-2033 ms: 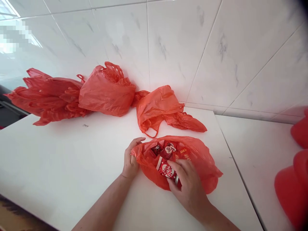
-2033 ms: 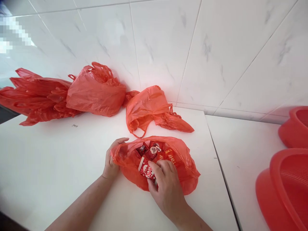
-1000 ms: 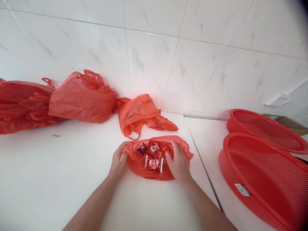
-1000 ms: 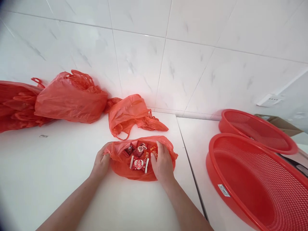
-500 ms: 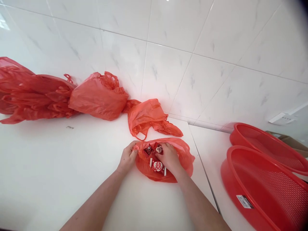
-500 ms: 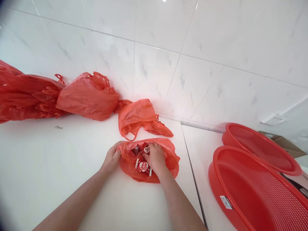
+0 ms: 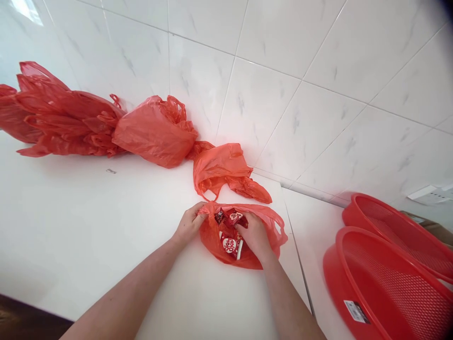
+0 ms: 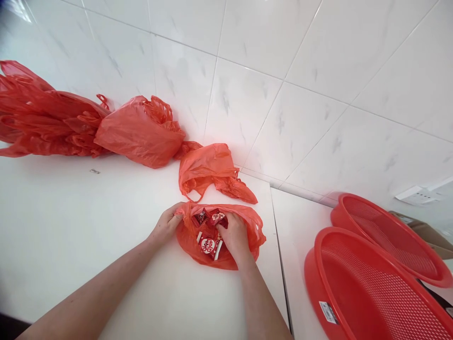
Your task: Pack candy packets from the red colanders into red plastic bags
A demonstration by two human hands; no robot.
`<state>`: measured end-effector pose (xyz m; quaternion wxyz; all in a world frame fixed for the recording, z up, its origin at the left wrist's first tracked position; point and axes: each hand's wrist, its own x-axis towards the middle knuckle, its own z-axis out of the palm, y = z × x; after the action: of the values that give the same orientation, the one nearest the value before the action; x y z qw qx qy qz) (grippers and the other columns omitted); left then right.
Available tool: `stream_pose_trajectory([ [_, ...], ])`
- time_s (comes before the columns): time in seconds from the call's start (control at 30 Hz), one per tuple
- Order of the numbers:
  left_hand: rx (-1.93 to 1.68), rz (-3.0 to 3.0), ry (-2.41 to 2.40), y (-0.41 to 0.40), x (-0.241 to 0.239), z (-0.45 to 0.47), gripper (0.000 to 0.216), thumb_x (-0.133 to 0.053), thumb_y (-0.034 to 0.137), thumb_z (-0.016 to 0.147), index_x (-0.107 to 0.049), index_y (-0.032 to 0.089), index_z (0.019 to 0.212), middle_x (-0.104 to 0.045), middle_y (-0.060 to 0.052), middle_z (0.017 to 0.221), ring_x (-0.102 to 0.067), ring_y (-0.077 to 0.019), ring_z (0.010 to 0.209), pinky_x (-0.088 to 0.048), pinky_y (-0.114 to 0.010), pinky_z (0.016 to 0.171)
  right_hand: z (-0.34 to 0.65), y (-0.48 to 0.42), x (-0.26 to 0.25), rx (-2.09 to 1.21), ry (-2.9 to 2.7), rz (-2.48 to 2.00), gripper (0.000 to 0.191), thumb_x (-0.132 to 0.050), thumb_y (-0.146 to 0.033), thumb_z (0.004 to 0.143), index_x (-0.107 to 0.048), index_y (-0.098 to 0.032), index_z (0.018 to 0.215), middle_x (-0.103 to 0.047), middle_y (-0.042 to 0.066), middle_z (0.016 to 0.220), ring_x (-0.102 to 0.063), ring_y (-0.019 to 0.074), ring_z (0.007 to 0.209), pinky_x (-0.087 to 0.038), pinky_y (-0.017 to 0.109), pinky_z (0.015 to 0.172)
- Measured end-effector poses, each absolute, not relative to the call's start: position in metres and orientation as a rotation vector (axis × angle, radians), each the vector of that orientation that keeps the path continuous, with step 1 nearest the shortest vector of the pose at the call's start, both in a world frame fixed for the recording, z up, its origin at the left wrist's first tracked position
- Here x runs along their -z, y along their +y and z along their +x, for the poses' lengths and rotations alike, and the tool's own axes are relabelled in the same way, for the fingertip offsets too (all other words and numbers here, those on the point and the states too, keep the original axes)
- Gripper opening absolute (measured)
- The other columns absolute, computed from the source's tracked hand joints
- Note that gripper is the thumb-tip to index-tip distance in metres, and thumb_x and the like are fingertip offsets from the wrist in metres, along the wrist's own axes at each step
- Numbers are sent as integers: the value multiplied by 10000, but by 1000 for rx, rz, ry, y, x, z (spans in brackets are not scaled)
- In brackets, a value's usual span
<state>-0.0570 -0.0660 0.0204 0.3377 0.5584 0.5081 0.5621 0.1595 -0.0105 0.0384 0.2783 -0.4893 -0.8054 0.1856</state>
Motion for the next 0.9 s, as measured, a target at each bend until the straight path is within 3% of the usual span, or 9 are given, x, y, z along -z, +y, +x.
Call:
stream_pose_trajectory([
  [0.17,-1446,1461,1313,-65,-17,-58,421,-438,473,886,-629,139,1059,-670,-115,1065,-610,-262,990,-484,-365,865,150,-7,-30,-288,-2122,-1567,164,-601,-241,710,-648,-192,860,-641,101,936,-559,270,923,-443,368,775],
  [0.4,-1483,1449,1330,-65,-18,-57,404,-448,467,877,-645,151,1032,-674,-93,1076,-611,-255,988,-481,-354,869,150,-12,-26,-432,-1926,-1464,66,-524,-265,758,-538,-216,800,-622,23,789,-568,205,737,-420,309,639],
  [0.6,-1461,1421,1365,-66,-20,-56,424,-444,473,869,-644,144,1048,-678,-100,1069,-602,-268,1017,-464,-389,912,158,-17,-32,-578,-1676,-1405,115,-503,-321,844,-543,-242,917,-660,31,958,-612,206,857,-475,337,732],
  [0.9,-1457,1438,1343,-66,-21,-56,416,-424,447,882,-633,150,1085,-674,-96,1105,-604,-265,1038,-463,-383,922,161,-34,-38,-689,-1723,-1278,228,-493,-373,878,-591,-233,1028,-658,69,1078,-607,227,990,-492,388,849],
])
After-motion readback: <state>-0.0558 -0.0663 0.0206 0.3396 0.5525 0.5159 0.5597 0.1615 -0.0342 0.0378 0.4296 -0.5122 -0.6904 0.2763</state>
